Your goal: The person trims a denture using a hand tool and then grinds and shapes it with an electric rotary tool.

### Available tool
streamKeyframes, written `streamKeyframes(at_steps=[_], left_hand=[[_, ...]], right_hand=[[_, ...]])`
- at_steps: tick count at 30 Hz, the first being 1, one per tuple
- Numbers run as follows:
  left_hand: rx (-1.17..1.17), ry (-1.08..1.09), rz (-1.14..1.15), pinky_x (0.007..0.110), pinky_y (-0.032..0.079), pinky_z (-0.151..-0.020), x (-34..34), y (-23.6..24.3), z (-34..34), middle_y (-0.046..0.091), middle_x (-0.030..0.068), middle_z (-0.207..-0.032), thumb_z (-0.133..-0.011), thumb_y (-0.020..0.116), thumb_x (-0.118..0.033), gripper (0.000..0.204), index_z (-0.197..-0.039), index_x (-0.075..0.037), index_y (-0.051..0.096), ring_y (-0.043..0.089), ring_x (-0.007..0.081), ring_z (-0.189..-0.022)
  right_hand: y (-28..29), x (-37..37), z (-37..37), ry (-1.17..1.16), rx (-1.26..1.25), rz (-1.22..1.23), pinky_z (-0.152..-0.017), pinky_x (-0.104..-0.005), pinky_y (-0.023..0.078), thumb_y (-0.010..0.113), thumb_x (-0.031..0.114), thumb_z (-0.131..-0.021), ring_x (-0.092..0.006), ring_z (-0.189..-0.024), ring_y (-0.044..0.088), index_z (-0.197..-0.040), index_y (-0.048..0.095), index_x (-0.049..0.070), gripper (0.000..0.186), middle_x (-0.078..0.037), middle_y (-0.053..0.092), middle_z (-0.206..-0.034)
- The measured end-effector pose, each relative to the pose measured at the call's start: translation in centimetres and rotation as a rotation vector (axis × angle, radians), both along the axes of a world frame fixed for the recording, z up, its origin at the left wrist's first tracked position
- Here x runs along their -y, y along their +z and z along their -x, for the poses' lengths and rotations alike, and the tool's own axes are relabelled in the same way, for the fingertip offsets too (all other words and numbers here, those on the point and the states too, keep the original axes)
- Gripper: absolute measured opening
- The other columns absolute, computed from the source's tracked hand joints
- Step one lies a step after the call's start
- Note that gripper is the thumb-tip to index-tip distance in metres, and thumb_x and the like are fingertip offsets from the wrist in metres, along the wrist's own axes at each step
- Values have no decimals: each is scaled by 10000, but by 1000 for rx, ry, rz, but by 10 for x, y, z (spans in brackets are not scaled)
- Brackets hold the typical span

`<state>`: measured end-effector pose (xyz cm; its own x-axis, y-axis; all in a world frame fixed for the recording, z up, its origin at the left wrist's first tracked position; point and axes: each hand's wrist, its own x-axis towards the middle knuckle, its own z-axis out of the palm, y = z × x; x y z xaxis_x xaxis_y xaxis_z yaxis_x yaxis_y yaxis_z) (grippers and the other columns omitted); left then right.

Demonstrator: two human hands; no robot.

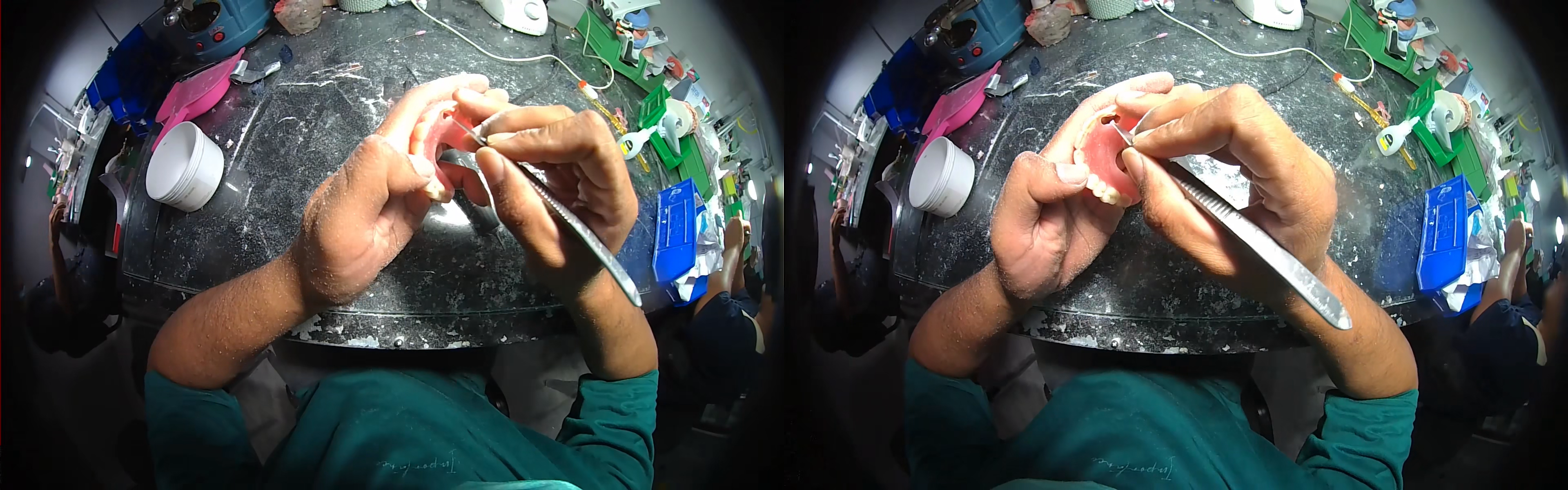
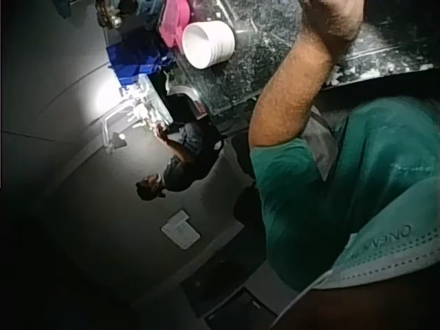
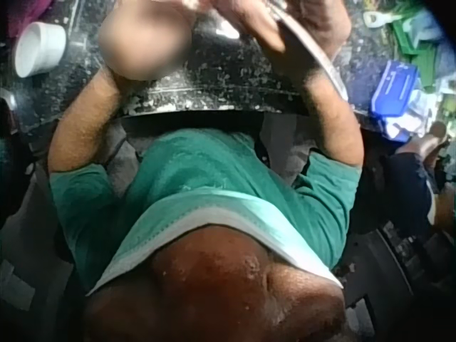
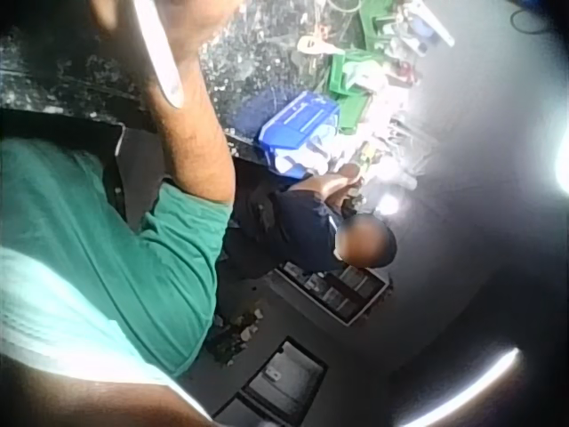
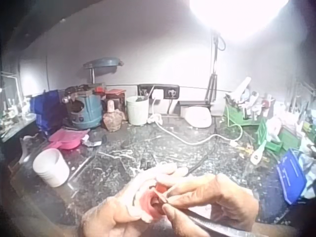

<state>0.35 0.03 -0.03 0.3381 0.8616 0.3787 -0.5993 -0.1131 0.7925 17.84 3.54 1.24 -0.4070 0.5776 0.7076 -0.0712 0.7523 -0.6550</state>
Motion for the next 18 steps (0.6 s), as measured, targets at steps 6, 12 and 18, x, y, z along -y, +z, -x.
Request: streamKeyframes(at_steps=[6,12,18], left_hand=[[-18,90,81,412,331,-1120,-1,2,-2,410,210,-1434,-845,374,-308,729,-1442,99,274,440,283,-1314],[80,69,125,390,493,-852,-6,3,0,497,222,-1369,-915,299,-371,674,-1407,87,355,589,278,-1058],[7,215,139,266,480,-684,-16,3,14,593,289,-1203,-1014,228,-456,637,-1287,66,470,624,208,-868]], right_hand=[[1,-7,-5,-13,-14,-157,-932,-350,515,640,-79,-875,-263,-1071,655,-1021,553,-16,181,-172,642,-1052],[5,-12,-6,-3,-196,76,-882,-299,521,639,-55,-884,-217,-982,678,-1022,584,-45,148,-150,657,-1043],[5,-57,-16,-340,0,-245,-779,-259,486,551,280,-1015,-132,-872,639,-956,659,3,303,-68,681,-861]])
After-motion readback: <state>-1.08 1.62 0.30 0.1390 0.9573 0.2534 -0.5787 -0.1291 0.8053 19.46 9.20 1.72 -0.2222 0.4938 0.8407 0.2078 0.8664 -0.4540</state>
